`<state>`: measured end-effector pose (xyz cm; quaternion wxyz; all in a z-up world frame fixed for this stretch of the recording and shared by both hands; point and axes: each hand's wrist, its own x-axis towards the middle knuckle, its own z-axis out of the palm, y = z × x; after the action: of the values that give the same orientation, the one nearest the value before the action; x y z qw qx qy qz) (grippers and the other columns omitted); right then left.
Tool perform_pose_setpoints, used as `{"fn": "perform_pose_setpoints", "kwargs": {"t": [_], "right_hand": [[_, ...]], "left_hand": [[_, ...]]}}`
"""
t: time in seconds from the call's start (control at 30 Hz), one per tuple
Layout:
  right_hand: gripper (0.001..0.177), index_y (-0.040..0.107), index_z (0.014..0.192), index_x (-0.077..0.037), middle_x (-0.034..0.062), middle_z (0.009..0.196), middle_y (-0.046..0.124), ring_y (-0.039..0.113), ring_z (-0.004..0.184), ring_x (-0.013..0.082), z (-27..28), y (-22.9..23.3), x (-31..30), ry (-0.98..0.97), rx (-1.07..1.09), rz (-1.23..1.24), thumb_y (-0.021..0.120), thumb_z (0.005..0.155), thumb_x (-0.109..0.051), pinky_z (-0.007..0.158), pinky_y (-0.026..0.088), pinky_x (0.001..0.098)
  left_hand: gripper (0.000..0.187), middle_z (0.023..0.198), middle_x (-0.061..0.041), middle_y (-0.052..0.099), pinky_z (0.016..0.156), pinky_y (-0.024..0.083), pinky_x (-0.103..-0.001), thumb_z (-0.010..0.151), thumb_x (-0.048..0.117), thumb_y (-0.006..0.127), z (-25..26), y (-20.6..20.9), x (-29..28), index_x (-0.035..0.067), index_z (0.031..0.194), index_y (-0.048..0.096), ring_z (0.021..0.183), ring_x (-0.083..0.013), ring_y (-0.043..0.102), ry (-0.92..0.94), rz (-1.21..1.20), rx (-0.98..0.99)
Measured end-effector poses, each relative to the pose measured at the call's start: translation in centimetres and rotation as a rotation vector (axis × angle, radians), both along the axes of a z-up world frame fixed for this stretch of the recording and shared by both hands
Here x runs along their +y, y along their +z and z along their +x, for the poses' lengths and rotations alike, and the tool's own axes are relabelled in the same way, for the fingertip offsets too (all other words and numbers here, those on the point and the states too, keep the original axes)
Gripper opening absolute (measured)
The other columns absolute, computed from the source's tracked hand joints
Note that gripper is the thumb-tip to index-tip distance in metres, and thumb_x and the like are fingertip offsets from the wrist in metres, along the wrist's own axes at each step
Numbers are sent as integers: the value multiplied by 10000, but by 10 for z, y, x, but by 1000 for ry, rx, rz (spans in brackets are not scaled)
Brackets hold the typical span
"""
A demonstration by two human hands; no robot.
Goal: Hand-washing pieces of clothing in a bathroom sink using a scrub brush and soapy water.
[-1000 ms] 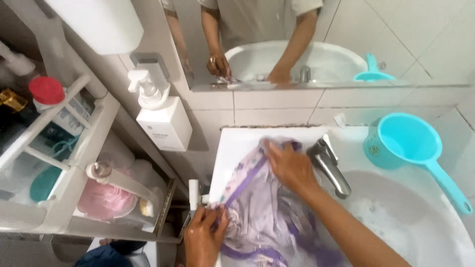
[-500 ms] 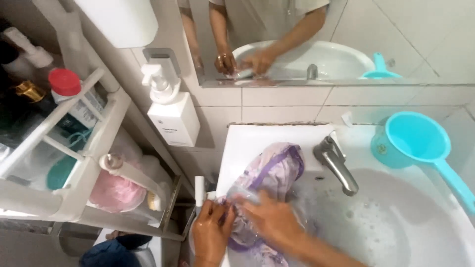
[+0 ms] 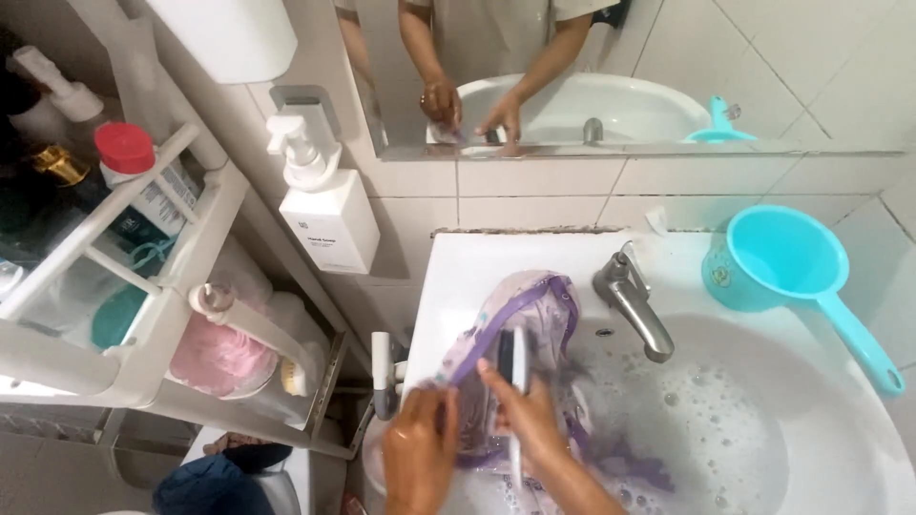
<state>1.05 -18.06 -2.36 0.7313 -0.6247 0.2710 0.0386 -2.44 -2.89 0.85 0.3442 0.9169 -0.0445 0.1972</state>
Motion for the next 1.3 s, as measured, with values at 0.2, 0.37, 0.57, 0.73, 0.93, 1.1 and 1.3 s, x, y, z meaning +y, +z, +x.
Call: {"fn": "perform_pose_setpoints", "kwargs": {"t": [0.2, 0.37, 0.57, 0.73, 0.93, 1.1, 1.3], "right_hand": [[591, 650, 1226, -16, 133, 1009, 740, 722, 901, 195, -16, 13, -34, 252, -32, 78, 867, 710, -206, 787, 602, 342], [832, 529, 1411, -156, 13, 1135, 678, 645, 998, 109, -57, 72, -120, 600, -180, -157, 899, 665, -160, 853, 569, 293], [656, 661, 1269, -97, 34, 1033, 739, 680, 922, 132, -74, 128, -195, 1046, -114, -444, 920, 672, -178, 828, 579, 286], [518, 681, 1060, -47, 54, 867, 744, 690, 811, 157, -82, 151, -242, 580, -242, -393, 930, 606, -61, 733, 579, 323], [412, 689, 955, -19, 80, 748, 688, 644, 598, 171, -81, 190, -212, 344, -60, -383, 903, 609, -79, 484, 522, 335], [490, 648, 1014, -59, 65, 803, 701, 658, 618, 148, -79, 174, -214, 174, -62, -347, 914, 605, -91, 479, 523, 323], [536, 640, 1021, 27, 101, 818, 708, 682, 693, 179, -66, 157, -218, 156, -62, -208, 934, 599, -124, 604, 571, 322]], "left_hand": [[165, 907, -162, 737, 737, 583, -458, 814, 132, 768, -31, -30, -14, 47, 952, 736, 806, -374, 745, -463, -188, 149], [268, 1015, -177, 738, 846, 578, -430, 763, 64, 749, -5, 39, -21, 52, 1030, 726, 951, -379, 733, -688, -141, 143], [409, 1196, -162, 701, 981, 541, -396, 847, 148, 741, 5, 46, -78, 49, 1239, 679, 1131, -315, 693, -1169, -196, 372], [532, 1147, -152, 600, 933, 535, -398, 813, 282, 854, -20, 76, -110, 90, 1253, 626, 1114, -321, 632, -999, -506, 436], [528, 1017, -127, 615, 742, 571, -373, 784, 246, 882, -36, 85, -141, 100, 1231, 643, 886, -281, 646, -739, -299, 164], [395, 990, -121, 662, 704, 605, -369, 829, 183, 836, -40, 56, -147, 44, 1152, 655, 844, -257, 700, -670, -390, 213], [388, 1160, -140, 633, 696, 629, -369, 876, 161, 771, -40, 53, -152, -2, 1201, 637, 1005, -292, 726, -741, -424, 228]]}}
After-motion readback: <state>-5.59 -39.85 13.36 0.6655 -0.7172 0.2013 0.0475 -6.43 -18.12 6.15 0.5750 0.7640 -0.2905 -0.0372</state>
